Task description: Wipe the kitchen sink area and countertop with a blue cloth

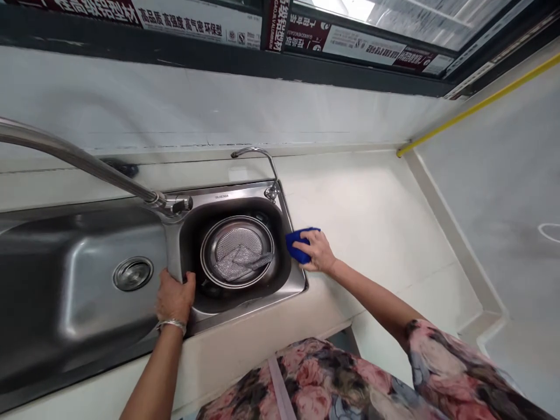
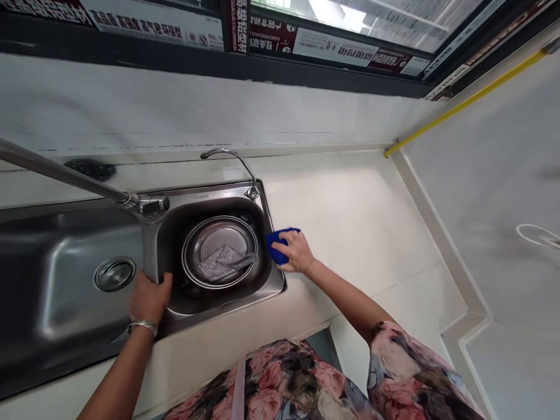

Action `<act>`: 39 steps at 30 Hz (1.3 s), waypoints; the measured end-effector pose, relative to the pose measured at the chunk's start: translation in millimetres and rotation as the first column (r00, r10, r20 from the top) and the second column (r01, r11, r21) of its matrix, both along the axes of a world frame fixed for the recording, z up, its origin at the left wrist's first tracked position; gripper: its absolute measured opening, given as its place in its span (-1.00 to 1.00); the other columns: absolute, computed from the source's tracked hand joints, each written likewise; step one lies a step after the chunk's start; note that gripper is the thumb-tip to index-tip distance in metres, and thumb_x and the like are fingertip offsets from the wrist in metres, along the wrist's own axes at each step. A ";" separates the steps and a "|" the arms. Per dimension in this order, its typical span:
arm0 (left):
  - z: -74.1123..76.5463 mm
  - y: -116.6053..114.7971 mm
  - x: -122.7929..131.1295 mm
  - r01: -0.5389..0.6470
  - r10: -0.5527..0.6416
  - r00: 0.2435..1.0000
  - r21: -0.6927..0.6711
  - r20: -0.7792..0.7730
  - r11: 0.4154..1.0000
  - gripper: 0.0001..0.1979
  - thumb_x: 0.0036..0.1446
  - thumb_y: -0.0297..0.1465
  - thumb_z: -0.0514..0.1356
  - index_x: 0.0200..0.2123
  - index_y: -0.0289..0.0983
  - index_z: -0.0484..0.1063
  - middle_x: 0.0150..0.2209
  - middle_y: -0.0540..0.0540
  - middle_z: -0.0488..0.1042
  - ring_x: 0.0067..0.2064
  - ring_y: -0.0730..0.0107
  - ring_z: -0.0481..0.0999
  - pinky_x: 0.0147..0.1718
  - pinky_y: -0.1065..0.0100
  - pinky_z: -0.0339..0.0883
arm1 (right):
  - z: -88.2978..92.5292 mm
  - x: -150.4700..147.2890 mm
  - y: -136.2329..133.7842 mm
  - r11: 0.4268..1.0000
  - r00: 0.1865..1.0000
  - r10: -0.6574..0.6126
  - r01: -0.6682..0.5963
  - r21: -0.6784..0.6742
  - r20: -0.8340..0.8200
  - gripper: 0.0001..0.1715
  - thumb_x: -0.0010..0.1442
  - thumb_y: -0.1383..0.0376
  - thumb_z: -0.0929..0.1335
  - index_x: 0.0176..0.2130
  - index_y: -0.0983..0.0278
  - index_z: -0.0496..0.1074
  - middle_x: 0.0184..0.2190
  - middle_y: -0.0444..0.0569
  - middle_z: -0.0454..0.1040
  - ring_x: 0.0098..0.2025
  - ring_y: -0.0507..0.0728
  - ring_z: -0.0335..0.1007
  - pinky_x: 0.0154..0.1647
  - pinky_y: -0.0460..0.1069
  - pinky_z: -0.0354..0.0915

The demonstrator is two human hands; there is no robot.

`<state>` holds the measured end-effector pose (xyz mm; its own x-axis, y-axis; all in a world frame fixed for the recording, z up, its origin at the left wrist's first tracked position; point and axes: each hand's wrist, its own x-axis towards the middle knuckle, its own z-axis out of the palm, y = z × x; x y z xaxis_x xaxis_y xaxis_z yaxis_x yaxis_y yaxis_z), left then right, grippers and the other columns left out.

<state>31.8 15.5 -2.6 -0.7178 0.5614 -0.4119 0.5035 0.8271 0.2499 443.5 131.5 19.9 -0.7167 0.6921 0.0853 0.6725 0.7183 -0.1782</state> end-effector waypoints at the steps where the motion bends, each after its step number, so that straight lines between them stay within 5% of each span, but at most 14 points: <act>1: -0.3 -0.1 -0.2 0.001 -0.001 1.000 -0.002 -0.001 1.000 -0.22 0.17 0.02 0.08 0.33 -0.33 0.21 0.02 -0.48 0.53 0.00 -0.44 0.56 -0.06 -0.26 0.46 | 0.2 -7.3 18.4 1.000 1.000 -0.024 0.024 0.008 0.012 -0.32 0.10 -0.09 0.41 0.13 0.13 0.52 0.09 0.11 0.34 0.05 0.34 0.14 0.03 0.19 0.06; 7: -1.1 0.3 0.7 -0.030 0.030 0.999 -0.020 -0.010 0.999 -0.21 0.18 0.03 0.08 0.36 -0.27 0.17 -0.01 -0.46 0.54 0.01 -0.40 0.56 -0.03 -0.23 0.44 | 5.7 -60.4 105.6 0.973 0.971 -0.231 0.229 0.040 0.057 -0.33 0.11 -0.01 0.43 0.17 0.15 0.49 0.17 0.15 0.29 0.08 0.37 0.08 0.05 0.20 0.02; 12: -0.8 0.5 0.4 -0.025 0.025 1.000 -0.004 -0.007 1.000 -0.24 0.18 0.00 0.09 0.34 -0.29 0.20 -0.01 -0.46 0.54 0.00 -0.38 0.56 -0.02 -0.19 0.44 | 11.2 -78.1 113.5 0.945 0.945 -0.327 0.326 0.035 0.030 -0.30 0.09 0.08 0.44 0.20 0.15 0.46 0.21 0.17 0.26 0.11 0.38 0.06 0.05 0.20 0.01; 18: 0.0 1.6 -0.6 -0.015 0.014 1.000 0.038 0.028 0.999 -0.24 0.20 -0.01 0.07 0.35 -0.32 0.18 0.06 -0.49 0.50 0.05 -0.39 0.54 0.02 -0.19 0.43 | 11.2 -54.7 50.3 0.944 0.944 -0.329 0.329 -0.005 -0.004 -0.36 0.06 0.12 0.43 0.15 0.14 0.50 0.20 0.12 0.28 0.13 0.36 0.08 0.05 0.19 0.04; 30: 8.9 2.0 2.3 0.010 -0.016 0.998 0.096 0.058 0.995 -0.26 0.22 -0.07 0.06 0.33 -0.43 0.19 0.06 -0.56 0.47 0.09 -0.43 0.50 0.03 -0.24 0.39 | -5.4 1.8 -146.1 0.929 0.921 -0.367 0.370 -0.004 -0.133 -0.32 -0.03 0.13 0.41 0.11 0.17 0.50 0.15 0.12 0.28 0.13 0.38 0.17 0.08 0.22 0.11; 39: 3.3 -2.2 -4.9 0.081 -0.099 0.984 0.124 0.147 0.989 -0.22 0.22 -0.10 0.13 0.36 -0.44 0.09 0.19 -0.54 0.39 0.20 -0.35 0.43 0.16 -0.22 0.33 | 7.1 -24.1 -177.7 0.862 0.858 -0.503 0.507 0.011 -0.109 -0.30 -0.03 0.15 0.38 0.12 0.24 0.47 0.13 0.20 0.25 0.08 0.43 0.17 0.01 0.26 0.13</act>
